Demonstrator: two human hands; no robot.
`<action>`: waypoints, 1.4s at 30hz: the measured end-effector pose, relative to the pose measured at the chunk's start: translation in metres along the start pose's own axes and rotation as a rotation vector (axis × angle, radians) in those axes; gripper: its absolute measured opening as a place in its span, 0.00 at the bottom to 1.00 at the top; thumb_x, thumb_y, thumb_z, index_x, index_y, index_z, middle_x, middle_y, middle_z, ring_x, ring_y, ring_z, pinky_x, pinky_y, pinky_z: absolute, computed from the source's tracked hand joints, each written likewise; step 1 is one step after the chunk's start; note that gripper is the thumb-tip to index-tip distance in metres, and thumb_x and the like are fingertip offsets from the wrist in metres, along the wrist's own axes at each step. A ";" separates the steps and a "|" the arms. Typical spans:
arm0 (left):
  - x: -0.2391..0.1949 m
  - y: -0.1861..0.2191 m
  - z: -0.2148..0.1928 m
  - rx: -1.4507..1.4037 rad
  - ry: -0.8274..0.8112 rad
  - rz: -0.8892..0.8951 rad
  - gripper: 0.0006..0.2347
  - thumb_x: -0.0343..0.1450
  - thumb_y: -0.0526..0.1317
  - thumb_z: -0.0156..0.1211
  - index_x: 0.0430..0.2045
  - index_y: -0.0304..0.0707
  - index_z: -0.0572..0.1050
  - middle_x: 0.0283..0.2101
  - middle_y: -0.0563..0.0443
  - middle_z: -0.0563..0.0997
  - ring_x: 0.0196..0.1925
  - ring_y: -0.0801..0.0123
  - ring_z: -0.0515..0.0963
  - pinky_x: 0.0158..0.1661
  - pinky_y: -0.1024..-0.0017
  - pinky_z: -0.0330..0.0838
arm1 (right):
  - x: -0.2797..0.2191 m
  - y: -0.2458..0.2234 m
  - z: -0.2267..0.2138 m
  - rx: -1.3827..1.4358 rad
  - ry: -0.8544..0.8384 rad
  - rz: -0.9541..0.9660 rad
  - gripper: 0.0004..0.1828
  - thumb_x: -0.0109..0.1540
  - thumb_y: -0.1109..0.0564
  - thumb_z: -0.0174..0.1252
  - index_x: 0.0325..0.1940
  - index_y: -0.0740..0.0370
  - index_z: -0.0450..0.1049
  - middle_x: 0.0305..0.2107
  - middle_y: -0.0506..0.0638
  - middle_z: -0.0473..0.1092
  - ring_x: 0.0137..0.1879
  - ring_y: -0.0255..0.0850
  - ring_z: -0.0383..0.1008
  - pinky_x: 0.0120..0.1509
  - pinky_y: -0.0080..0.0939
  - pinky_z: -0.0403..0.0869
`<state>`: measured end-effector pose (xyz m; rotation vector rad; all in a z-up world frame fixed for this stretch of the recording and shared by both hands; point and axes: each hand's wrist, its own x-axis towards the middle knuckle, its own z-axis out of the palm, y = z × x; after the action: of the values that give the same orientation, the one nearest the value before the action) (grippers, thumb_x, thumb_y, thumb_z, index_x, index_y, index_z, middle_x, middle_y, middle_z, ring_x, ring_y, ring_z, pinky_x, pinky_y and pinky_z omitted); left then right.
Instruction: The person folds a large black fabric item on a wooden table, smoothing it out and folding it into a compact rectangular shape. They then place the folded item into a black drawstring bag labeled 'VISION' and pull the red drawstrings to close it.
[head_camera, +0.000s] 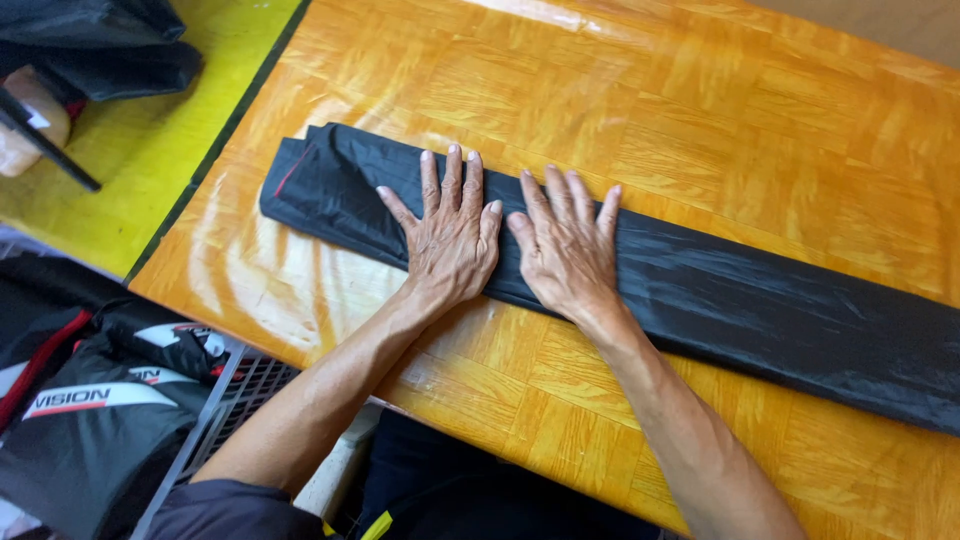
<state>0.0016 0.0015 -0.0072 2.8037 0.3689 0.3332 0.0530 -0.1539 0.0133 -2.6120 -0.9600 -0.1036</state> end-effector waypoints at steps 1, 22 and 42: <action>0.002 -0.003 -0.004 0.001 0.004 -0.013 0.26 0.79 0.53 0.35 0.74 0.47 0.52 0.78 0.41 0.49 0.79 0.41 0.39 0.60 0.17 0.24 | 0.000 -0.002 -0.001 0.001 -0.005 -0.012 0.31 0.73 0.40 0.34 0.78 0.54 0.55 0.72 0.61 0.54 0.77 0.60 0.50 0.73 0.84 0.34; -0.003 -0.062 -0.064 0.072 -0.013 0.208 0.34 0.75 0.66 0.44 0.73 0.49 0.57 0.73 0.34 0.58 0.77 0.34 0.46 0.63 0.22 0.28 | -0.009 -0.013 -0.013 -0.063 0.038 -0.009 0.42 0.68 0.28 0.43 0.78 0.54 0.55 0.70 0.66 0.54 0.77 0.66 0.48 0.74 0.83 0.33; 0.002 -0.029 -0.007 -0.179 -0.087 0.183 0.27 0.77 0.46 0.41 0.74 0.40 0.51 0.77 0.40 0.52 0.79 0.46 0.45 0.68 0.30 0.32 | 0.010 -0.038 0.013 -0.098 -0.027 -0.052 0.37 0.64 0.51 0.49 0.76 0.67 0.53 0.69 0.68 0.53 0.76 0.62 0.51 0.75 0.77 0.46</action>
<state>-0.0048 0.0305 -0.0091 2.6695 0.0591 0.2681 0.0358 -0.1167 0.0140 -2.6844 -1.0576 -0.1319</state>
